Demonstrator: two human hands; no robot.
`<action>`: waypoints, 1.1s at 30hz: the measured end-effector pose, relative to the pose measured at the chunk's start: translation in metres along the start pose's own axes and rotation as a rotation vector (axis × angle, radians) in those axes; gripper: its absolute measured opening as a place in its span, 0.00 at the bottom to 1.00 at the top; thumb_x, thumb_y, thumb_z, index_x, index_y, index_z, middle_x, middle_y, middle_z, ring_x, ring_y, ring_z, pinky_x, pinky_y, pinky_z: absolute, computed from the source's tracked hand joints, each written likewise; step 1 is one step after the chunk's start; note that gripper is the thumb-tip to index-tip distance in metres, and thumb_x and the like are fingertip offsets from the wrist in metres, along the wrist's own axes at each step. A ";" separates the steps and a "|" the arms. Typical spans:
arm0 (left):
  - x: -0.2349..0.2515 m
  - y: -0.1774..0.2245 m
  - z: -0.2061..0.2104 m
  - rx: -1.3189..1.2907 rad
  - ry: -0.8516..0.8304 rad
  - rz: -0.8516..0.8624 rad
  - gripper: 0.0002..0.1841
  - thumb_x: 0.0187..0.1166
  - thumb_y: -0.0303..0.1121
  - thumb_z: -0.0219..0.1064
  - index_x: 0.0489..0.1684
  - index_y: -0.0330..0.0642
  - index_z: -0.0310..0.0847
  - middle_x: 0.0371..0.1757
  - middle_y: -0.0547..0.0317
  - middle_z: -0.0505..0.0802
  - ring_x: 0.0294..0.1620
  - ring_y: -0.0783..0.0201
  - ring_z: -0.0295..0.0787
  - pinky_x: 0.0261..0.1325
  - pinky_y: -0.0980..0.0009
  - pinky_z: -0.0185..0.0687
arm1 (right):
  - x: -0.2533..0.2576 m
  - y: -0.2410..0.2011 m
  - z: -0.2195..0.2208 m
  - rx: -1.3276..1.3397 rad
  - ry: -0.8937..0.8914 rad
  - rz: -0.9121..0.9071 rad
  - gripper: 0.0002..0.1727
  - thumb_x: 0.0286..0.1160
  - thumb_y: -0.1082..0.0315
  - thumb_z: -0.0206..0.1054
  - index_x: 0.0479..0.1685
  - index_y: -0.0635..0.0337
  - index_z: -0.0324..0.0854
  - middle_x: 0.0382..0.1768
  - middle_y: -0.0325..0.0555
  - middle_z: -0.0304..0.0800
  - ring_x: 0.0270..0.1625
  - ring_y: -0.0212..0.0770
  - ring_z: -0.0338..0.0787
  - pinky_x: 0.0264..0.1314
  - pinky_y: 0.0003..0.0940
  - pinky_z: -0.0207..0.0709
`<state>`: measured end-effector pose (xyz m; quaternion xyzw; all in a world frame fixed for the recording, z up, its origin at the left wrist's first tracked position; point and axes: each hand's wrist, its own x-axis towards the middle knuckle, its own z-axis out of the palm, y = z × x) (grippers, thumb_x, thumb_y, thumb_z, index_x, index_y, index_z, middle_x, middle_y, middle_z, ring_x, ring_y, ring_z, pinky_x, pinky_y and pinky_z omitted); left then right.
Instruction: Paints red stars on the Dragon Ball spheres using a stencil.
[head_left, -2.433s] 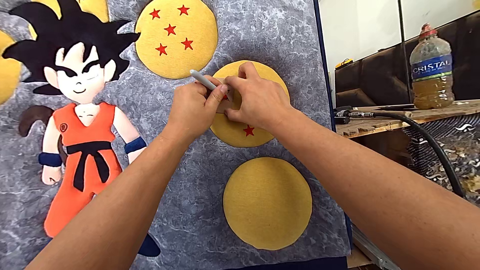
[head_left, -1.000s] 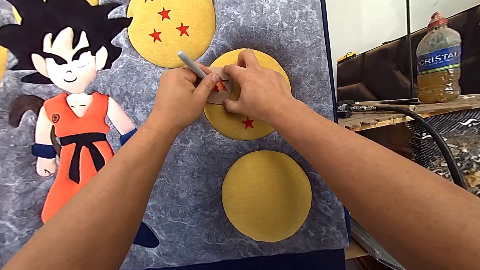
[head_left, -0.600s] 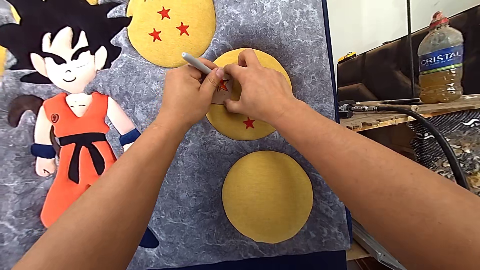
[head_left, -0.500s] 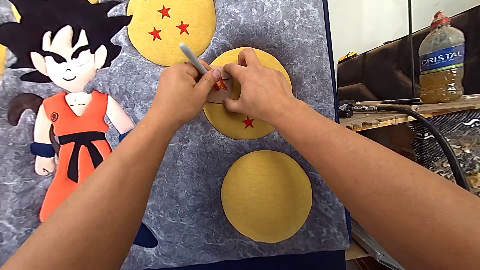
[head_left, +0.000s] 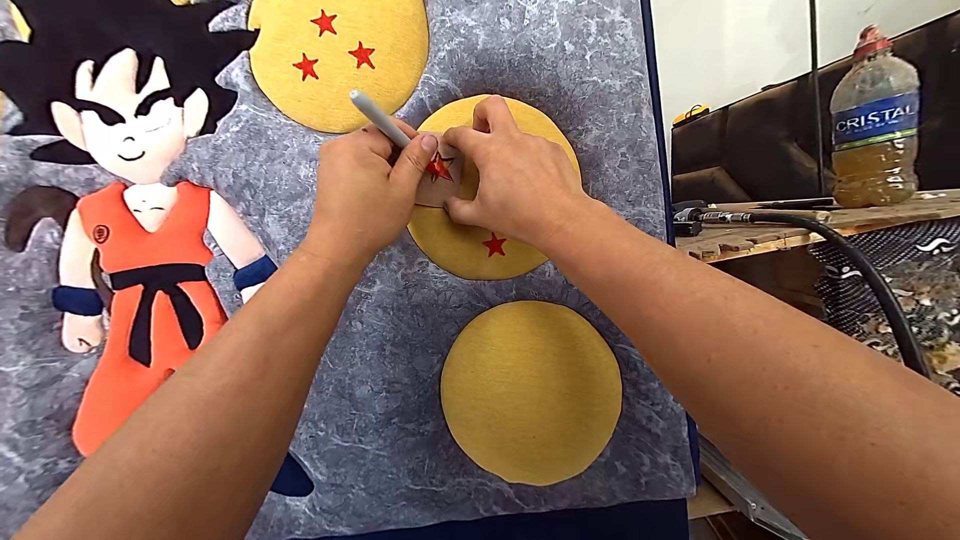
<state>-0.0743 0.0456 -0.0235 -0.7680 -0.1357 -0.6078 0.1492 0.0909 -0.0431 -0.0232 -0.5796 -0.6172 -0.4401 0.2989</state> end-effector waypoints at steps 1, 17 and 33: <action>0.000 0.000 0.001 -0.009 0.021 -0.012 0.19 0.89 0.51 0.58 0.48 0.47 0.89 0.32 0.64 0.92 0.32 0.75 0.88 0.41 0.70 0.83 | 0.000 0.000 0.001 0.005 0.004 -0.003 0.38 0.61 0.39 0.74 0.78 0.36 0.79 0.71 0.45 0.73 0.43 0.41 0.89 0.35 0.43 0.85; -0.001 -0.004 0.003 -0.037 0.048 -0.009 0.19 0.89 0.50 0.59 0.47 0.47 0.89 0.33 0.65 0.92 0.31 0.77 0.88 0.40 0.72 0.83 | 0.000 -0.001 0.001 0.003 0.005 0.002 0.38 0.60 0.38 0.74 0.77 0.36 0.79 0.71 0.45 0.73 0.43 0.41 0.89 0.34 0.43 0.85; -0.005 -0.001 0.008 -0.073 0.105 -0.085 0.18 0.89 0.50 0.59 0.47 0.46 0.89 0.30 0.66 0.92 0.29 0.76 0.88 0.37 0.71 0.86 | 0.000 0.000 0.002 0.006 0.011 0.003 0.39 0.60 0.38 0.74 0.77 0.36 0.79 0.71 0.45 0.73 0.43 0.42 0.89 0.35 0.43 0.85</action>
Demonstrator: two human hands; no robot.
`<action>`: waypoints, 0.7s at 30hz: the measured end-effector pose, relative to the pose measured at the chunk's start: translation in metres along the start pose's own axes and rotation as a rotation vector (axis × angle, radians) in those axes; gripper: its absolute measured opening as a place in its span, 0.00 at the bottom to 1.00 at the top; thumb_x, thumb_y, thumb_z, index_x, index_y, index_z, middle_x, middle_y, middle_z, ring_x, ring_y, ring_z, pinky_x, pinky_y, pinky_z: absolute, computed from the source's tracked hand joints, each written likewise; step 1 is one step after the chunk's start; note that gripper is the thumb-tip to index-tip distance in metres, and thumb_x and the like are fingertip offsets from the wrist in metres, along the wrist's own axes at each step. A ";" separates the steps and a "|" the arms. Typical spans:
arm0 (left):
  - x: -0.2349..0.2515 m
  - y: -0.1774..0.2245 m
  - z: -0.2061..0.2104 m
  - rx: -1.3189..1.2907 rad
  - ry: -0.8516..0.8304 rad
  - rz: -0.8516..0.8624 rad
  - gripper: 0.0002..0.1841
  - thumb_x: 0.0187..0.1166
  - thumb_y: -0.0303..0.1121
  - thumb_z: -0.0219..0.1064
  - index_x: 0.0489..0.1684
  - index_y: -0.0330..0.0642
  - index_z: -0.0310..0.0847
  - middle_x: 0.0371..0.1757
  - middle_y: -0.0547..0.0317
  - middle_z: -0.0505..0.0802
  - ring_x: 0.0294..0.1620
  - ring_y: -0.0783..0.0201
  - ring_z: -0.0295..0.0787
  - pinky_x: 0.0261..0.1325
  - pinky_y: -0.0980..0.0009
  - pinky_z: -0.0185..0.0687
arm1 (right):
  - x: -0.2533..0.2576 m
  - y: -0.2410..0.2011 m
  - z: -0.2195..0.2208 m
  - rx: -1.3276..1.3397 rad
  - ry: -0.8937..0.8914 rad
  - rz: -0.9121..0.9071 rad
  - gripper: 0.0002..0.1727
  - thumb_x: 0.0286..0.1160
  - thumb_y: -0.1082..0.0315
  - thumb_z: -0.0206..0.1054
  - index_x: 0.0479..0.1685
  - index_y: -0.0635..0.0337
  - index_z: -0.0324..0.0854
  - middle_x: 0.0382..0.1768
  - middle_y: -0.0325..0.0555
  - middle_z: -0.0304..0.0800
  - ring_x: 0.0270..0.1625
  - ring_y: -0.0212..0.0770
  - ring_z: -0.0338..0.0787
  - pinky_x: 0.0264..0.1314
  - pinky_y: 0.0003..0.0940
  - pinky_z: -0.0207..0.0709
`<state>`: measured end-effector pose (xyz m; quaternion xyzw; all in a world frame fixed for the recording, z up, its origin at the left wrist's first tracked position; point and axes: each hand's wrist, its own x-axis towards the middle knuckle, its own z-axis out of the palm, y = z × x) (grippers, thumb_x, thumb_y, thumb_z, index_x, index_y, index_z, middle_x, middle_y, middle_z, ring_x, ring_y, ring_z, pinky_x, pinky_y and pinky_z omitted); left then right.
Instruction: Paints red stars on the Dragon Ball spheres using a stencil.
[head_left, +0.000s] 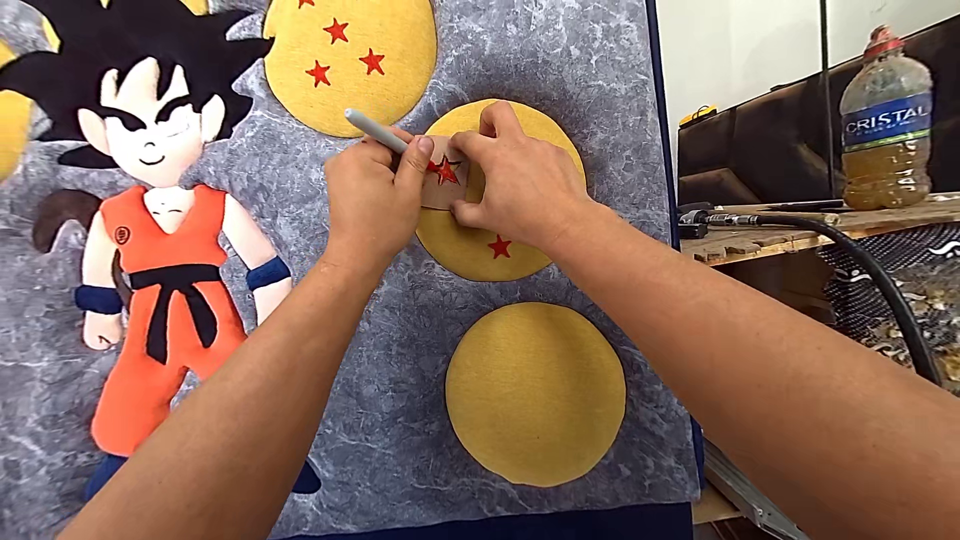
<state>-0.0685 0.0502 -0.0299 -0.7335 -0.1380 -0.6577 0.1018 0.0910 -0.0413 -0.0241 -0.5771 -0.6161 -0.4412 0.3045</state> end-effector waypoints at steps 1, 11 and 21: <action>0.000 0.002 0.002 -0.026 0.000 -0.006 0.18 0.89 0.49 0.59 0.47 0.46 0.89 0.31 0.67 0.92 0.29 0.76 0.88 0.38 0.72 0.86 | 0.000 0.001 0.000 0.007 -0.002 -0.001 0.38 0.60 0.38 0.74 0.77 0.37 0.79 0.72 0.45 0.74 0.43 0.42 0.89 0.36 0.44 0.85; 0.001 0.005 0.005 -0.078 -0.016 0.028 0.17 0.89 0.47 0.60 0.47 0.44 0.89 0.31 0.67 0.92 0.28 0.77 0.88 0.37 0.73 0.86 | -0.001 0.000 -0.001 0.013 -0.003 0.002 0.38 0.60 0.38 0.74 0.76 0.37 0.80 0.72 0.46 0.74 0.43 0.42 0.89 0.35 0.44 0.85; 0.003 0.004 0.008 -0.079 -0.027 0.039 0.17 0.89 0.46 0.59 0.47 0.45 0.89 0.30 0.67 0.92 0.29 0.77 0.88 0.37 0.73 0.86 | -0.001 -0.001 -0.002 0.004 -0.015 0.006 0.38 0.60 0.38 0.75 0.77 0.37 0.80 0.71 0.46 0.73 0.44 0.43 0.89 0.36 0.44 0.85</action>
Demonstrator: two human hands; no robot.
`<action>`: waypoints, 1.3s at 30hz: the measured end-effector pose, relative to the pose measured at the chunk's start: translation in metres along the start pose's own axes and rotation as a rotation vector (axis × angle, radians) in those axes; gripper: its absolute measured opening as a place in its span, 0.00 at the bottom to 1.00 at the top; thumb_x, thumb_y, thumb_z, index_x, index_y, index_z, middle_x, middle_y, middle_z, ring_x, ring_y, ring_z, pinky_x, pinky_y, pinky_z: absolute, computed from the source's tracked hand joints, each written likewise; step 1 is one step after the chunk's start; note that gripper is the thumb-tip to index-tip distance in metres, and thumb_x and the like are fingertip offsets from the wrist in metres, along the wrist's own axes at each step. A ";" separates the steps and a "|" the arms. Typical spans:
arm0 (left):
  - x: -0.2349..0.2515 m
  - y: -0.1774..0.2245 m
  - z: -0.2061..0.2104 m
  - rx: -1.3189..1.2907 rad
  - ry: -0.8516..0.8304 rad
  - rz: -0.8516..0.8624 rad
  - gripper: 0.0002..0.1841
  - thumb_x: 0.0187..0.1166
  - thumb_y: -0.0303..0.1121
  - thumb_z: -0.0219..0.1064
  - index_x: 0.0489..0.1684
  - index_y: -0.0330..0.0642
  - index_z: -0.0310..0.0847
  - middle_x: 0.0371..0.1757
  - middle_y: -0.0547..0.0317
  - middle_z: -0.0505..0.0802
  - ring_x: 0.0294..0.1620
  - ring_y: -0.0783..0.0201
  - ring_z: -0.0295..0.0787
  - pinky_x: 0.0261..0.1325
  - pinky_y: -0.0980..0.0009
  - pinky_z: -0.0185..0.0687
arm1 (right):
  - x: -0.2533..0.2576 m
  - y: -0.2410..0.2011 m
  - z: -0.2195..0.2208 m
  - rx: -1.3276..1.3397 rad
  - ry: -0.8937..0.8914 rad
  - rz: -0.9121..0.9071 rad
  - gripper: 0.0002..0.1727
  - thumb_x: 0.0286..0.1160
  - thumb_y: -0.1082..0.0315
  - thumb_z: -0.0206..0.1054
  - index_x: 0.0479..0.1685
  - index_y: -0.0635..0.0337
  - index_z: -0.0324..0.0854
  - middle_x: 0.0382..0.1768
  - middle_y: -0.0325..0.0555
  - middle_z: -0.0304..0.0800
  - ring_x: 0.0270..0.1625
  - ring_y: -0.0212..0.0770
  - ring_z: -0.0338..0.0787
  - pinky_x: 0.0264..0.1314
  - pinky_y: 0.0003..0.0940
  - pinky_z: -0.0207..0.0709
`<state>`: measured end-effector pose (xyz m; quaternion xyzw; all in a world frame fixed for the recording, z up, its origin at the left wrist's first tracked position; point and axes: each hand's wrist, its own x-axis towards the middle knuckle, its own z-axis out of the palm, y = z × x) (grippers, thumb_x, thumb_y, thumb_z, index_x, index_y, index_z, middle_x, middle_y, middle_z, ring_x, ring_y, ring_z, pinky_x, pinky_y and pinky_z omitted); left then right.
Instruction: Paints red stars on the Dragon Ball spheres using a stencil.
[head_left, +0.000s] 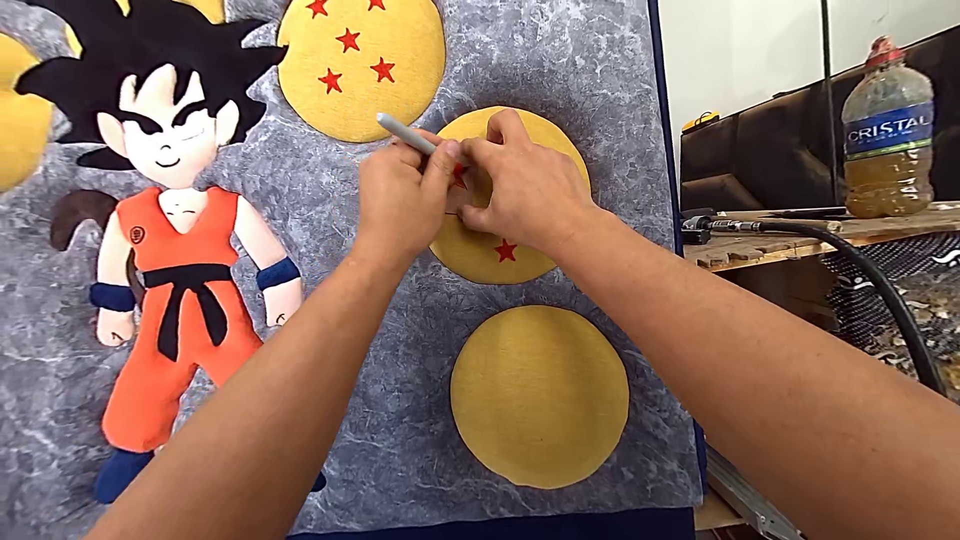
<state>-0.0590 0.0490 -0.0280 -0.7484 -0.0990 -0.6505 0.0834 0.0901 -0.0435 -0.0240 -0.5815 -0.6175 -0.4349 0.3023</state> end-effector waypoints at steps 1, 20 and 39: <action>0.001 0.001 0.001 0.009 -0.013 0.005 0.17 0.89 0.47 0.59 0.47 0.46 0.89 0.30 0.67 0.92 0.29 0.77 0.88 0.37 0.73 0.85 | 0.000 0.000 0.000 -0.001 -0.003 0.001 0.38 0.61 0.38 0.75 0.77 0.38 0.79 0.71 0.46 0.73 0.44 0.42 0.89 0.36 0.44 0.85; -0.001 -0.008 -0.013 0.088 -0.026 0.004 0.18 0.89 0.50 0.59 0.48 0.47 0.90 0.32 0.66 0.93 0.30 0.76 0.88 0.39 0.70 0.85 | 0.001 0.000 0.003 -0.003 0.018 0.000 0.38 0.59 0.38 0.75 0.76 0.36 0.80 0.70 0.45 0.74 0.43 0.42 0.89 0.35 0.43 0.85; -0.006 -0.005 -0.007 0.047 -0.017 0.079 0.16 0.90 0.47 0.60 0.48 0.46 0.90 0.35 0.66 0.93 0.32 0.78 0.88 0.40 0.75 0.85 | 0.000 0.000 0.002 0.011 0.012 -0.001 0.38 0.60 0.39 0.75 0.76 0.36 0.80 0.70 0.45 0.74 0.44 0.42 0.89 0.36 0.43 0.85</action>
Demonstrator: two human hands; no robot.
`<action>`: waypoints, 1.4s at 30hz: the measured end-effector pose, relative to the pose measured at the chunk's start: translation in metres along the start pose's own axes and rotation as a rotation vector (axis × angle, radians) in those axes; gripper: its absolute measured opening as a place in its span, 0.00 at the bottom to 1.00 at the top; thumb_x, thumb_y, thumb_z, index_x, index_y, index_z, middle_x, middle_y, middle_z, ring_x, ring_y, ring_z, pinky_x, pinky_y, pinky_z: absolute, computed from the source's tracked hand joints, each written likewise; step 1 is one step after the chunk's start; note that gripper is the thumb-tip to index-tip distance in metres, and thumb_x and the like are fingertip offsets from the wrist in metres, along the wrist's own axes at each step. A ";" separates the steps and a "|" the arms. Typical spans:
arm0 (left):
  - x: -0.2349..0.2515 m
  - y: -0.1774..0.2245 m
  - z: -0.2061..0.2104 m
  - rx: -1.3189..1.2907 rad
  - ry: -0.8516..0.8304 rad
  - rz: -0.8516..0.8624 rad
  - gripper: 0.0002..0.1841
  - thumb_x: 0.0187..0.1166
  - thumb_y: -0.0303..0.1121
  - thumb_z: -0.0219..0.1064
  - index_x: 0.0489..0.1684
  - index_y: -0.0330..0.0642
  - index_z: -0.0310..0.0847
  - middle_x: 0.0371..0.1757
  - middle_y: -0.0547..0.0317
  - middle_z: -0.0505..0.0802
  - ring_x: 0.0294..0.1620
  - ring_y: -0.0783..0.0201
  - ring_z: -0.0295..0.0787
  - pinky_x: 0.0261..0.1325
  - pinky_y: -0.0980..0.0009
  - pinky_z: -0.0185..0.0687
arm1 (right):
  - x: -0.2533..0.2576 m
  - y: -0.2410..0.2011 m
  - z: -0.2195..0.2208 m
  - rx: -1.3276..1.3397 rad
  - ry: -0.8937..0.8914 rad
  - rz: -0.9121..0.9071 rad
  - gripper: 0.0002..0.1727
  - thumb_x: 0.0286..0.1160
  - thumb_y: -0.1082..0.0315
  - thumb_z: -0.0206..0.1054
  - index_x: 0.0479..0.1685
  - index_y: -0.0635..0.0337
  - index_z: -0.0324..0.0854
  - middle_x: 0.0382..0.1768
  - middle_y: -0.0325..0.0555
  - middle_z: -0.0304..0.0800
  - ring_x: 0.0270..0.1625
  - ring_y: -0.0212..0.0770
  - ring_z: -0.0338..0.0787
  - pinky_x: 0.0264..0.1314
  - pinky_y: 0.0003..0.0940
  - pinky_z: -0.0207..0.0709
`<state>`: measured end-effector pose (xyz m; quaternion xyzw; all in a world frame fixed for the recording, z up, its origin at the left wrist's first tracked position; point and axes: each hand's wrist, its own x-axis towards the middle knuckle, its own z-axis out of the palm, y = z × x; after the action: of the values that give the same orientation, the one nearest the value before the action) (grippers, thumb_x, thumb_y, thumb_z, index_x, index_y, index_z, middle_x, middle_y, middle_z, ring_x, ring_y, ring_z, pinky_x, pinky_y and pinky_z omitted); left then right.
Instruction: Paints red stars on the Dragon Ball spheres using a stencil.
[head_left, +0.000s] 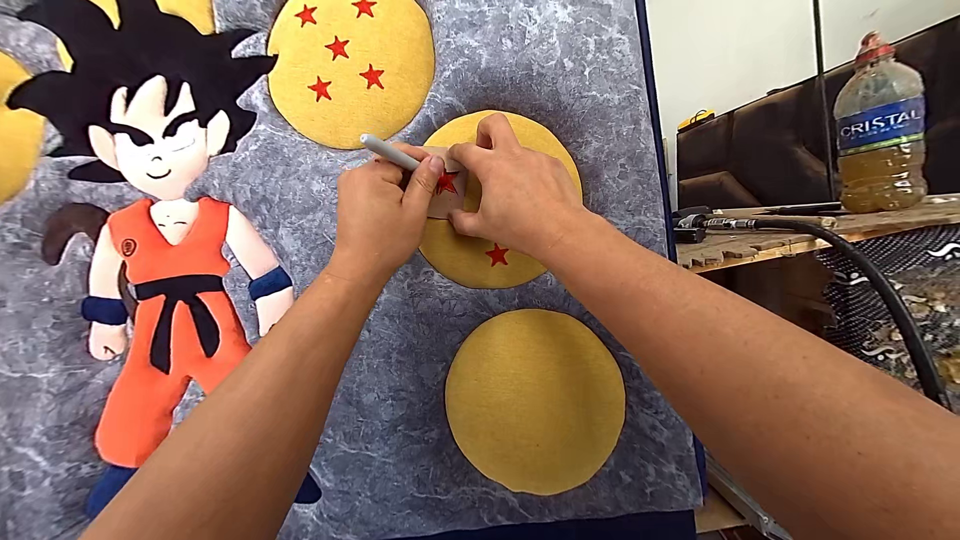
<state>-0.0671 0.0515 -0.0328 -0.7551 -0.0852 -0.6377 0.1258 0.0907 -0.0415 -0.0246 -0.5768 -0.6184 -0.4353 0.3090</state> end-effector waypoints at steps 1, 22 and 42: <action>-0.001 0.000 -0.001 -0.002 -0.015 -0.003 0.16 0.89 0.47 0.60 0.48 0.47 0.90 0.35 0.66 0.93 0.32 0.78 0.88 0.40 0.75 0.85 | 0.000 0.001 0.000 0.007 0.005 -0.003 0.38 0.60 0.39 0.75 0.76 0.37 0.80 0.70 0.45 0.74 0.44 0.42 0.89 0.36 0.43 0.85; 0.007 0.002 -0.006 0.052 -0.048 -0.057 0.18 0.90 0.49 0.58 0.45 0.47 0.90 0.31 0.66 0.92 0.30 0.75 0.87 0.39 0.70 0.84 | 0.001 0.001 0.002 0.003 0.018 -0.011 0.37 0.59 0.39 0.74 0.76 0.36 0.81 0.71 0.45 0.74 0.42 0.42 0.89 0.34 0.44 0.84; 0.004 -0.008 -0.005 -0.083 -0.008 -0.008 0.15 0.89 0.46 0.62 0.48 0.46 0.91 0.38 0.67 0.95 0.34 0.80 0.91 0.43 0.76 0.88 | 0.001 0.001 0.001 -0.013 0.019 -0.013 0.37 0.59 0.38 0.75 0.74 0.37 0.81 0.70 0.45 0.75 0.42 0.42 0.89 0.33 0.44 0.85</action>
<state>-0.0734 0.0571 -0.0275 -0.7618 -0.0620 -0.6383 0.0915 0.0916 -0.0406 -0.0243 -0.5707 -0.6161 -0.4468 0.3084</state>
